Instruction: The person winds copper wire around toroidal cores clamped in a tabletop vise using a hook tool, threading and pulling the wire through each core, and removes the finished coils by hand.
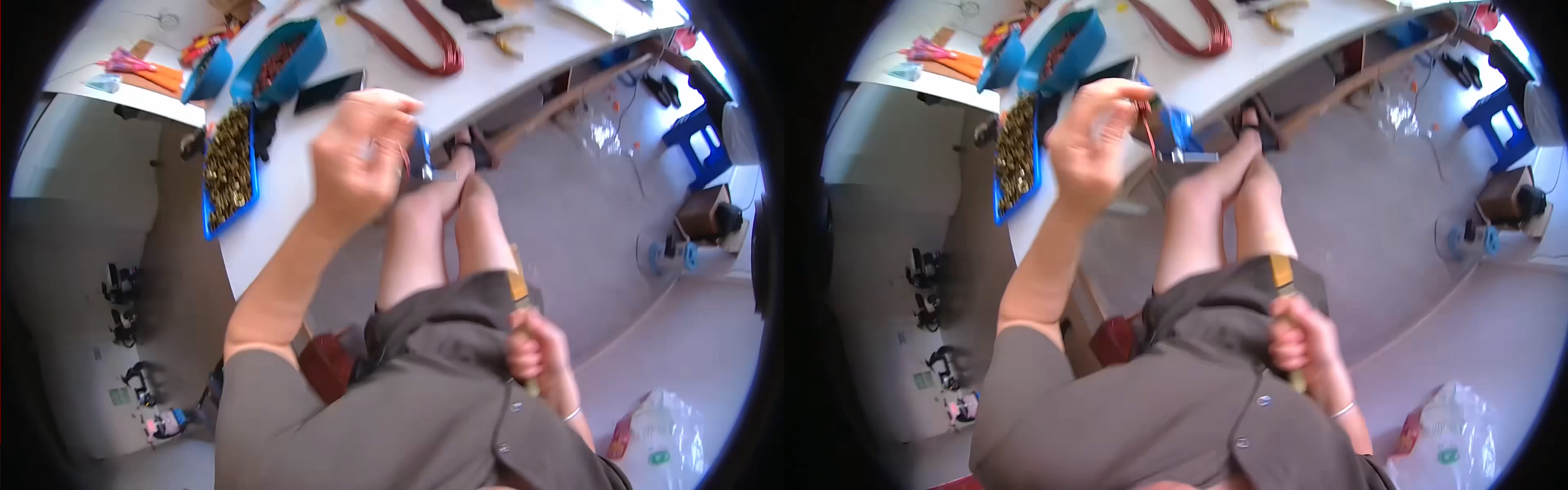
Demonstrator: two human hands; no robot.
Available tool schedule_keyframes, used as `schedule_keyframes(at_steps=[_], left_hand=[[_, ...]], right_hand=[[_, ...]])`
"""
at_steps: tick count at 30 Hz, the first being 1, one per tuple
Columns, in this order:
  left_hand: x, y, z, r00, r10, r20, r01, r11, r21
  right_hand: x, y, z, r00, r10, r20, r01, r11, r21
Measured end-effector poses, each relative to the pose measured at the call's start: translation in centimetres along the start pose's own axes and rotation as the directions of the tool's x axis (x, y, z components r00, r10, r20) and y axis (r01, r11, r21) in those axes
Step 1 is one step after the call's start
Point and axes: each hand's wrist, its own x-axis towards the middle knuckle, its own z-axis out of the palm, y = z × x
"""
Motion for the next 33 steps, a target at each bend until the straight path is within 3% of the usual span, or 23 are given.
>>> schedule_keyframes(at_steps=[1, 2, 4, 5, 9, 11, 12, 13, 14, 15, 16, 19, 22, 23, 25, 26, 27, 28, 29, 30, 31, 32, 33], left_hand=[[-1.3, -0.7, 1.4, 0.961, 0.267, 0.068, -0.27, 0.961, 0.049], [-1.8, -0.7, 2.4, 0.934, 0.349, 0.081, -0.358, 0.92, 0.162], [-1.4, -0.6, 2.0, 0.972, 0.23, -0.043, -0.21, 0.94, 0.267], [-0.5, -0.3, 1.4, 0.976, 0.192, -0.1, -0.15, 0.933, 0.326], [1.5, -1.2, -1.9, 0.988, 0.057, 0.144, -0.116, 0.886, 0.449], [1.7, -1.0, -2.1, 0.947, -0.088, 0.31, -0.058, 0.9, 0.431], [1.8, -0.8, -2.1, 0.894, -0.193, 0.405, 0.006, 0.908, 0.419], [1.8, -1.7, -2.0, 0.907, -0.075, 0.414, -0.127, 0.889, 0.44], [2.2, -1.9, -2.0, 0.906, -0.071, 0.417, -0.135, 0.886, 0.443], [2.5, -2.2, -2.0, 0.9, -0.103, 0.423, -0.079, 0.917, 0.391], [2.5, -2.4, -2.2, 0.89, -0.144, 0.434, -0.013, 0.941, 0.339], [2.6, -2.4, -2.3, 0.888, -0.087, 0.451, -0.112, 0.911, 0.397], [2.5, -2.8, -2.2, 0.903, -0.122, 0.412, -0.031, 0.938, 0.346], [2.7, -2.5, -2.2, 0.899, -0.143, 0.413, -0.001, 0.944, 0.33], [3.0, -2.2, -2.2, 0.884, -0.161, 0.439, 0.005, 0.942, 0.335], [3.1, -2.2, -2.2, 0.871, -0.187, 0.454, 0.017, 0.935, 0.353], [3.1, -2.4, -2.2, 0.869, -0.186, 0.459, 0.009, 0.933, 0.361], [3.0, -2.4, -2.2, 0.866, -0.192, 0.462, 0.016, 0.934, 0.358], [2.9, -2.4, -2.3, 0.875, -0.145, 0.463, -0.045, 0.926, 0.376], [2.8, -2.4, -2.3, 0.883, -0.096, 0.459, -0.104, 0.914, 0.391], [2.6, -2.6, -2.2, 0.887, -0.094, 0.453, -0.099, 0.918, 0.385], [2.4, -2.9, -2.2, 0.898, -0.098, 0.429, -0.075, 0.927, 0.369], [2.2, -3.0, -2.1, 0.908, -0.104, 0.405, -0.05, 0.934, 0.353]], right_hand=[[-1.1, -0.4, -1.9, 0.993, -0.091, -0.08, 0.101, 0.987, 0.127], [-1.7, -1.1, -3.5, 0.983, -0.186, 0.001, 0.181, 0.961, 0.209], [-2.2, -2.2, -2.8, 0.965, -0.263, -0.024, 0.264, 0.957, 0.117], [-1.8, -2.5, -2.2, 0.974, -0.226, 0.01, 0.226, 0.973, 0.041], [4.7, -1.9, -0.1, 0.987, 0.151, 0.059, -0.143, 0.982, -0.122], [10.1, -1.0, 0.0, 0.93, 0.365, 0.051, -0.365, 0.931, -0.008], [11.7, -1.5, 1.2, 0.961, 0.275, 0.033, -0.273, 0.96, -0.064], [13.3, -2.6, 2.7, 0.983, 0.182, 0.021, -0.179, 0.977, -0.118], [11.6, -5.1, 6.6, 0.991, -0.109, 0.084, 0.127, 0.96, -0.248], [9.5, -7.9, 9.6, 0.962, -0.058, 0.266, 0.145, 0.936, -0.32], [8.6, -7.0, 11.7, 0.983, -0.067, 0.17, 0.115, 0.95, -0.291], [9.1, -4.8, 7.9, 0.939, -0.319, 0.128, 0.323, 0.69, -0.648], [10.2, -1.4, 4.6, 0.988, -0.131, -0.078, 0.095, 0.931, -0.353], [12.5, 0.1, 1.9, 0.997, 0.076, 0.022, -0.069, 0.973, -0.218], [13.7, -1.2, 3.6, 0.968, 0.25, 0.035, -0.241, 0.957, -0.159], [13.0, -3.1, 5.0, 0.99, -0.076, 0.121, 0.109, 0.95, -0.293], [9.9, -6.7, 9.0, 0.918, -0.395, 0.033, 0.346, 0.759, -0.552], [8.2, -8.9, 10.7, 0.635, -0.761, 0.137, 0.707, 0.5, -0.5], [6.1, -11.0, 11.0, 0.212, -0.96, 0.182, 0.761, 0.045, -0.648], [2.8, -13.3, 10.9, 0.153, -0.919, 0.363, 0.958, 0.047, -0.284], [-0.1, -14.4, 13.3, 0.011, -0.91, 0.415, 0.999, 0.03, 0.039], [-1.1, -14.3, 13.6, -0.091, -0.904, 0.418, 0.996, -0.091, 0.019], [-0.9, -13.9, 13.6, -0.085, -0.88, 0.468, 0.986, -0.142, -0.087]])
